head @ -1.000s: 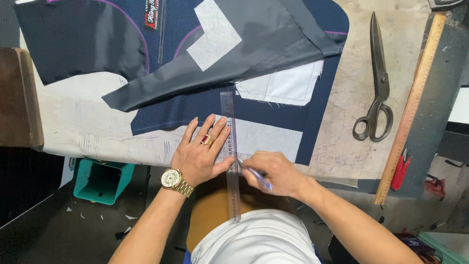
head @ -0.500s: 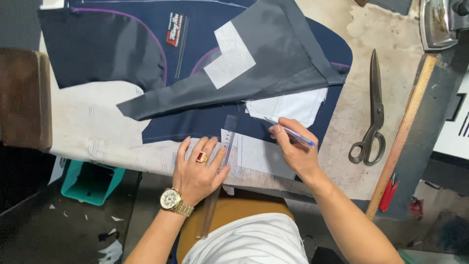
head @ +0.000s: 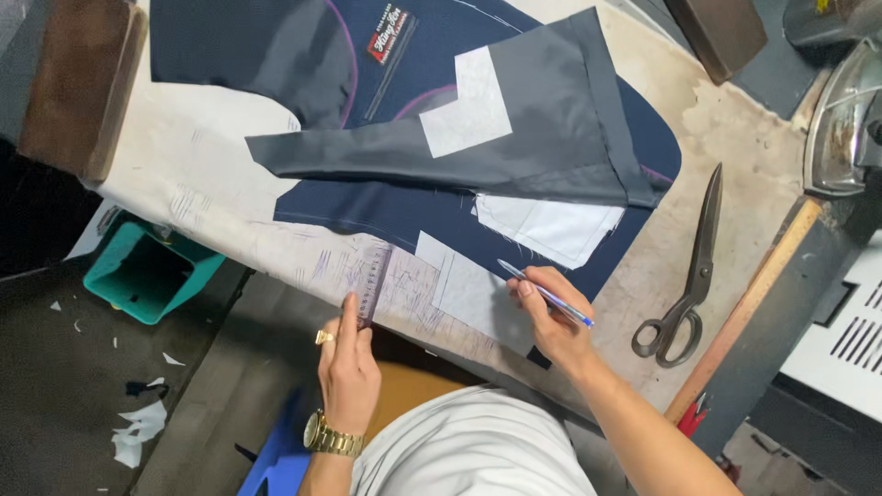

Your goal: The person marks a blue fabric piece with a pen and a pink chalk tool using a ruler to guide the lines.

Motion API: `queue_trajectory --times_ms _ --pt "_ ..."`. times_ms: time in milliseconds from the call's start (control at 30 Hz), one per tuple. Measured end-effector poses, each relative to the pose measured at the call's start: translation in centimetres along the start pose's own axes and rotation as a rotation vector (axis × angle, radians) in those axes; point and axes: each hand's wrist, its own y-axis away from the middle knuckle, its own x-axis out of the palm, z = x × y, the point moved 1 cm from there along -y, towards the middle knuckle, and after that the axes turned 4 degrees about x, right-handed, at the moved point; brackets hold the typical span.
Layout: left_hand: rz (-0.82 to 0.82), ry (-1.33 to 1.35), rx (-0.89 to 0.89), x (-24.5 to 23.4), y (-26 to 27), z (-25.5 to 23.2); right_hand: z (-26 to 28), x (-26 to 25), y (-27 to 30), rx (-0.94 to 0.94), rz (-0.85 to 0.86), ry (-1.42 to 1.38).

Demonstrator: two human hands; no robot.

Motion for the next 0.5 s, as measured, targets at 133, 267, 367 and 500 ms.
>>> queue_trajectory --times_ms 133,267,367,500 --pt "-0.095 -0.043 0.14 -0.5 0.1 -2.0 0.1 0.2 -0.4 -0.036 0.055 -0.014" --pt "-0.033 -0.377 0.189 0.5 -0.8 -2.6 0.3 1.3 -1.5 -0.099 0.14 -0.006" --pt "0.008 -0.478 0.185 0.8 -0.2 -2.8 -0.1 2.0 -1.1 -0.1 0.188 -0.036" --pt "-0.028 -0.455 0.18 1.3 -0.6 -2.6 -1.8 2.7 -1.2 -0.128 0.184 -0.07"
